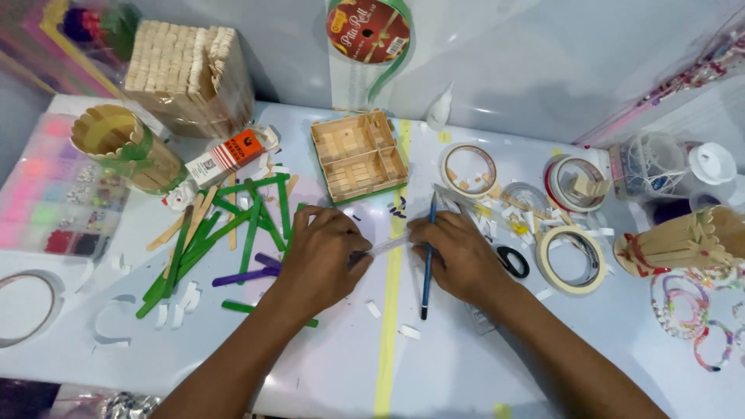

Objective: Applying double-sided tape to colored popsicle sticks for a craft project.

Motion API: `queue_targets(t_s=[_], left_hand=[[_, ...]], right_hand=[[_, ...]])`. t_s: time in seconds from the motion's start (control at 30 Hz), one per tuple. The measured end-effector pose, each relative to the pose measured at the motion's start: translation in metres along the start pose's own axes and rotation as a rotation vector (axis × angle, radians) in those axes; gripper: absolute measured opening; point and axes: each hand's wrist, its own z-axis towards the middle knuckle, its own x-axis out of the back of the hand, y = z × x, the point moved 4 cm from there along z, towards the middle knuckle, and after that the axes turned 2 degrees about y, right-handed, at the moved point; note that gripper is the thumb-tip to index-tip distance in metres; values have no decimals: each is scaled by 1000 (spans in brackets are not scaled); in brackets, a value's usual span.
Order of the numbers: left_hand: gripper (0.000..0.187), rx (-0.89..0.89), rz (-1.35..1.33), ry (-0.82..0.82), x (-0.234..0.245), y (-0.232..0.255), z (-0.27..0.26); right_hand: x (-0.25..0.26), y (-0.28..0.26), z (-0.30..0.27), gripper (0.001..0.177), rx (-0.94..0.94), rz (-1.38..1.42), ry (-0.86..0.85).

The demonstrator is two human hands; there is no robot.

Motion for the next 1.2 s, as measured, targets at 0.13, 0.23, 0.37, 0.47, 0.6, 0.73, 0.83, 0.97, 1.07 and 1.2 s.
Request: queue_targets(t_s=[0.13,0.23,0.37,0.47,0.6,0.73,0.83,0.97,1.07,1.2], left_hand=[[14,45,-12,-23,2,-5,1],[13,77,-32,7,5,-7,2],[15,105,-154,281,15,-14,0],[21,158,-342,502,36,-6,0],[28,374,-716,475,37,1,1],[33,475,-919,285,11,5,3],[29,545,-969,191,-10,2,3],[24,611,-973,146,-7,8,4],[24,649,-954,155,-4,6,2],[23,673,-895,143,-3,-1,3]], right_hand=[[-9,13,5,19,8,77,-45],[-12,18,4,17,-9,105,-77],[-9,18,4,19,-204,290,-62],[-5,28,1,16,-377,461,62],[-5,19,-2,23,-613,834,257],[-30,5,-12,25,-731,946,286],[-43,-3,-15,26,-798,995,302],[-41,-16,-13,24,-782,979,207],[-32,-8,-19,17,-670,757,23],[-6,-21,-20,16,-302,-69,-333]])
